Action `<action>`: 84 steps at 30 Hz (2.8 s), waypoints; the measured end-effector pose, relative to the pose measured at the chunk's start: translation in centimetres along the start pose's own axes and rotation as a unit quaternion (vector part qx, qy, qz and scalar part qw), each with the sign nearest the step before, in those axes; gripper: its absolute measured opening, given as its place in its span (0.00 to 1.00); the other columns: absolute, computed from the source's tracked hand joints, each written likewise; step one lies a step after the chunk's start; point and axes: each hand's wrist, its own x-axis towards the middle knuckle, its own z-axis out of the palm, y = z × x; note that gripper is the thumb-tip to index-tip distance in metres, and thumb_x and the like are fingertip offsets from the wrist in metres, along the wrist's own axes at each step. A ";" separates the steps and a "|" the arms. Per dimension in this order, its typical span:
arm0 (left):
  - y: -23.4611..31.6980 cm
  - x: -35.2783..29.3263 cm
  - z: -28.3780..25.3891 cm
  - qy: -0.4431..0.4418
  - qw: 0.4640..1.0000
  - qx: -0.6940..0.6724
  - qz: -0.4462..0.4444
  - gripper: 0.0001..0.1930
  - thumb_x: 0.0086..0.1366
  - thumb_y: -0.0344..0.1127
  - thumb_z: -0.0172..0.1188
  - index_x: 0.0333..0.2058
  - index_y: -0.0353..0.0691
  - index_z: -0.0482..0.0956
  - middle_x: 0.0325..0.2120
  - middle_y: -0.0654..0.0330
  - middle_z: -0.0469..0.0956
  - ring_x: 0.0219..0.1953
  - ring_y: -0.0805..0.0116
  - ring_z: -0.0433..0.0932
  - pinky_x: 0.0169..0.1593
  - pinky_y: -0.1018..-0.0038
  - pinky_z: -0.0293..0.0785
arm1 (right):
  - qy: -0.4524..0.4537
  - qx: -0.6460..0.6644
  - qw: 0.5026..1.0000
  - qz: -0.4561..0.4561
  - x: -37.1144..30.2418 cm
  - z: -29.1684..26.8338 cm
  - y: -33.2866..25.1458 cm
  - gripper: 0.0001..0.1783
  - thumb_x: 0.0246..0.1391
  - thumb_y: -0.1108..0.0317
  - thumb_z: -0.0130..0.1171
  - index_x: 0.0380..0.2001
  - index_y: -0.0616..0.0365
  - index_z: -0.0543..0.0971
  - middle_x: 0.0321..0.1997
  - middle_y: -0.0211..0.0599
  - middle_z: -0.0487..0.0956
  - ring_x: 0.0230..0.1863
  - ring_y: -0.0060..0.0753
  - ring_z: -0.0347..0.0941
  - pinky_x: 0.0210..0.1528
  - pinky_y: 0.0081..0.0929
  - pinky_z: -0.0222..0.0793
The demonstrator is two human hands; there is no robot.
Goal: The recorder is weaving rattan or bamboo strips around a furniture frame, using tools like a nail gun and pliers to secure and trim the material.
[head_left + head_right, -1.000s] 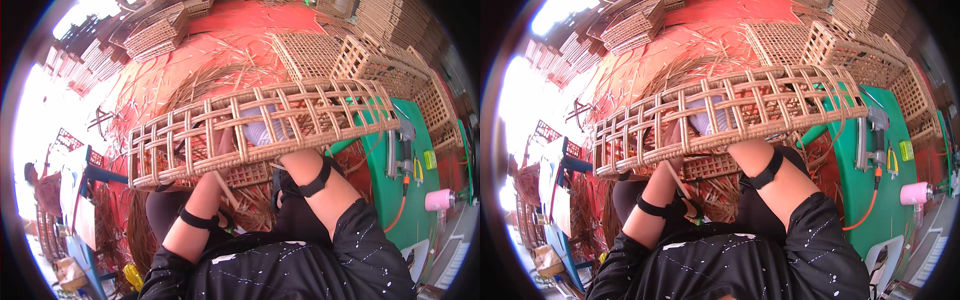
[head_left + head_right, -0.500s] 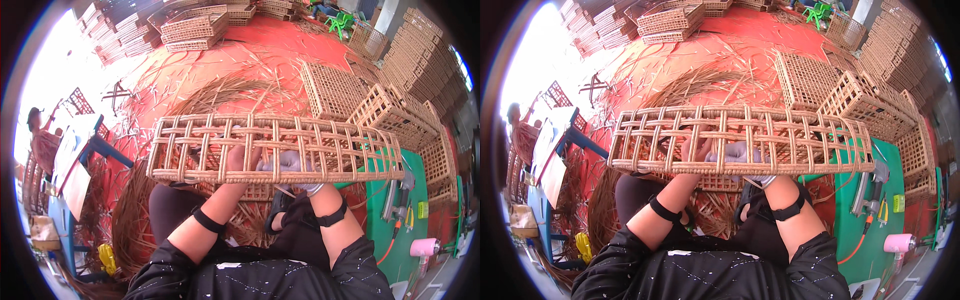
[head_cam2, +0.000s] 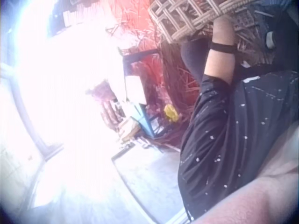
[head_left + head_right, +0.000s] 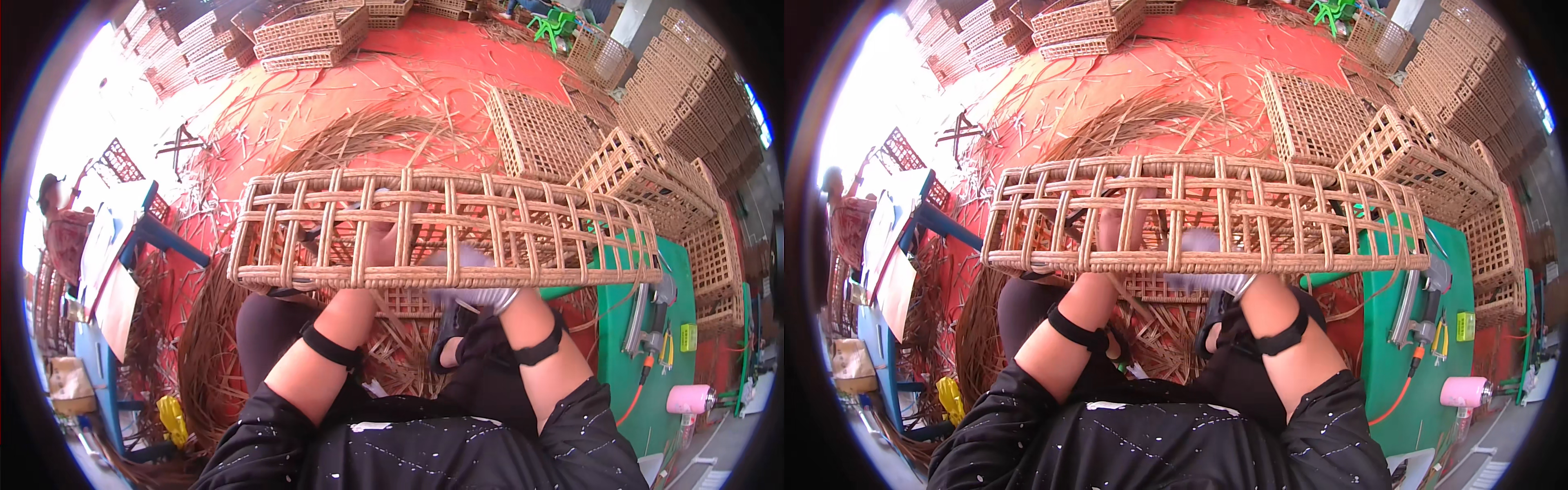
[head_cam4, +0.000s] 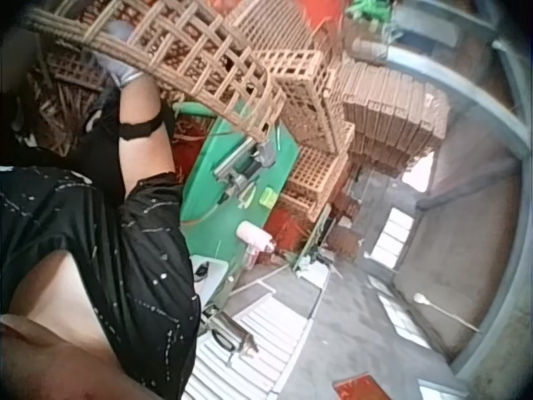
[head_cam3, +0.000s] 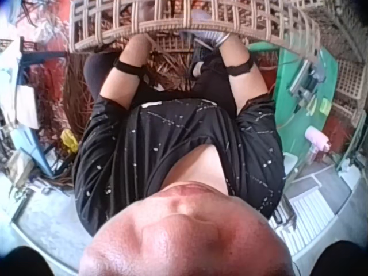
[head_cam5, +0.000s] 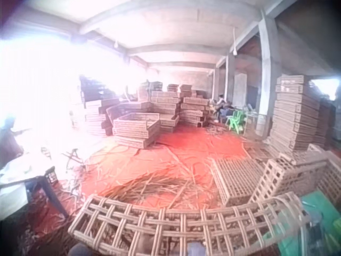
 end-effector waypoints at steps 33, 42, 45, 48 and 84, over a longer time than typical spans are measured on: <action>-2.6 -4.2 2.0 -0.008 0.978 0.151 0.144 0.19 0.67 0.31 0.42 0.56 0.30 0.59 0.53 0.49 0.63 0.55 0.61 0.62 0.56 0.71 0.58 | 0.393 -0.188 0.879 -0.192 2.7 -0.9 1.2 0.13 0.47 0.60 0.57 0.33 0.56 0.77 0.32 0.42 0.78 0.33 0.42 0.74 0.37 0.39 0.70; 0.4 -0.8 -0.9 -0.070 0.995 -0.026 -0.065 0.28 0.60 0.47 0.55 0.52 0.30 0.67 0.49 0.52 0.70 0.54 0.63 0.66 0.57 0.68 0.59 | 0.398 -0.244 0.863 -0.193 2.6 -0.9 0.9 0.13 0.47 0.60 0.57 0.33 0.56 0.76 0.32 0.42 0.78 0.34 0.43 0.74 0.38 0.41 0.70; 0.0 0.0 -1.0 -0.083 0.990 -0.022 -0.112 0.28 0.59 0.43 0.57 0.53 0.29 0.66 0.48 0.53 0.70 0.52 0.64 0.67 0.57 0.69 0.59 | 0.403 -0.292 0.848 -0.183 1.9 -1.3 0.7 0.13 0.47 0.60 0.57 0.33 0.56 0.76 0.32 0.42 0.78 0.35 0.44 0.74 0.38 0.41 0.70; -0.6 0.4 -0.6 -0.087 0.983 -0.100 -0.128 0.28 0.59 0.40 0.58 0.53 0.29 0.65 0.49 0.52 0.70 0.53 0.64 0.67 0.57 0.70 0.59 | 0.400 -0.341 0.834 -0.169 1.4 -1.9 0.5 0.13 0.47 0.60 0.57 0.34 0.56 0.76 0.32 0.42 0.77 0.35 0.45 0.74 0.39 0.41 0.69; -1.8 1.0 0.3 0.113 0.989 0.093 0.000 0.14 0.63 0.41 0.52 0.35 0.35 0.78 0.26 0.59 0.78 0.30 0.71 0.75 0.36 0.73 0.70 | 0.274 0.056 0.951 -0.132 1.2 -1.9 0.5 0.17 0.53 0.58 0.56 0.41 0.58 0.77 0.36 0.36 0.79 0.37 0.29 0.74 0.41 0.28 0.69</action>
